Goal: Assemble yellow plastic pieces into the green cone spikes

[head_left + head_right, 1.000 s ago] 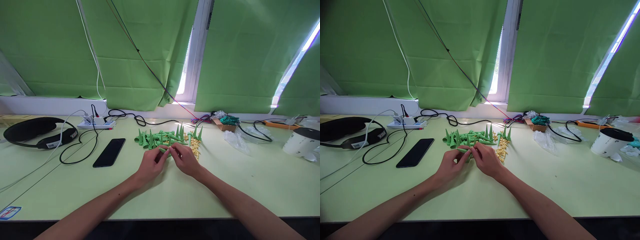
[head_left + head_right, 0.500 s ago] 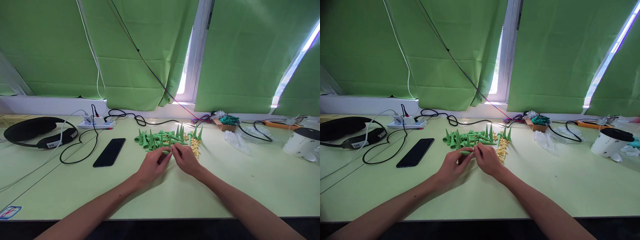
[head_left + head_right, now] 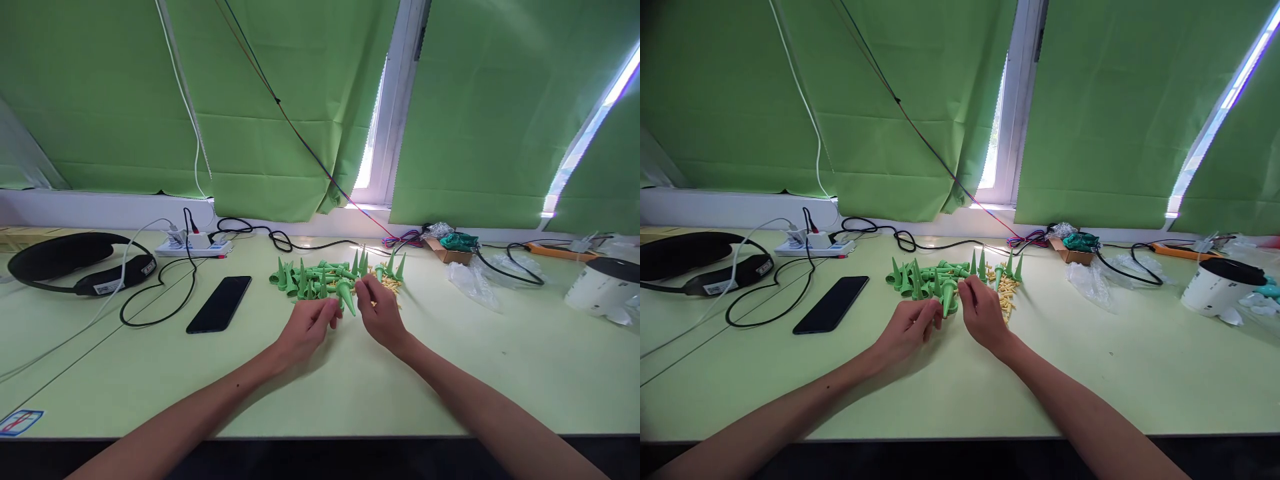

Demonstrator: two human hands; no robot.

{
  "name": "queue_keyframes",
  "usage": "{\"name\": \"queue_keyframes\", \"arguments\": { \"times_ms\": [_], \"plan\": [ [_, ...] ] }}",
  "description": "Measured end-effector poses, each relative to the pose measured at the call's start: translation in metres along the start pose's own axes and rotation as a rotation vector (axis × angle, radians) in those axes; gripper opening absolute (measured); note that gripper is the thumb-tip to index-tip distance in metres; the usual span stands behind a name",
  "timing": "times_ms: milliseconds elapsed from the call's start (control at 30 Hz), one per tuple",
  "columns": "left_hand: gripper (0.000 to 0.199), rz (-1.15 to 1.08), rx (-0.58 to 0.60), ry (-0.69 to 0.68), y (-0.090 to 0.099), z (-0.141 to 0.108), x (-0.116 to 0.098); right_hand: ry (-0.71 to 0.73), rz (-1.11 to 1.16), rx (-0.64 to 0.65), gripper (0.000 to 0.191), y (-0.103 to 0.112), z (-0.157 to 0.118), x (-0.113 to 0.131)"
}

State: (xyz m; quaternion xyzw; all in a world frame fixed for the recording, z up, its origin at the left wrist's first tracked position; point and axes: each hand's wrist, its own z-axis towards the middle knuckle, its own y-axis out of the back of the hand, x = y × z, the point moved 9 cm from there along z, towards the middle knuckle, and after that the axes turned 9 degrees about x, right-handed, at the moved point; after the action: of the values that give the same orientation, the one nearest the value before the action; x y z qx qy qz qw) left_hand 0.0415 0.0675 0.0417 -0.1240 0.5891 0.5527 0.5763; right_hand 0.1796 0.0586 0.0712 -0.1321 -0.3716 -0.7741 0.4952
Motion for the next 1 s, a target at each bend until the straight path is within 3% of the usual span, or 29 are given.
{"name": "queue_keyframes", "arguments": {
  "times_ms": [133, 267, 400, 667, 1000],
  "plan": [
    [0.057, -0.409, 0.198, 0.143, -0.022, 0.004, 0.017, 0.065, 0.029, 0.054, 0.023, -0.005, -0.002, 0.008],
    [0.052, -0.532, 0.236, 0.184, -0.025, 0.005, 0.024, 0.113, 0.058, 0.114, 0.021, -0.011, -0.002, 0.015],
    [0.044, -0.508, 0.204, 0.165, -0.020, 0.006, 0.024, 0.116, 0.074, 0.137, 0.022, -0.013, -0.001, 0.015],
    [0.032, -0.317, 0.150, 0.092, -0.011, 0.005, 0.003, 0.083, 0.019, 0.156, 0.025, -0.017, 0.000, 0.008],
    [0.026, -0.034, 0.017, 0.003, -0.002, 0.004, 0.008, 0.050, -0.029, 0.159, 0.033, -0.020, 0.000, 0.005]
  ]
}}
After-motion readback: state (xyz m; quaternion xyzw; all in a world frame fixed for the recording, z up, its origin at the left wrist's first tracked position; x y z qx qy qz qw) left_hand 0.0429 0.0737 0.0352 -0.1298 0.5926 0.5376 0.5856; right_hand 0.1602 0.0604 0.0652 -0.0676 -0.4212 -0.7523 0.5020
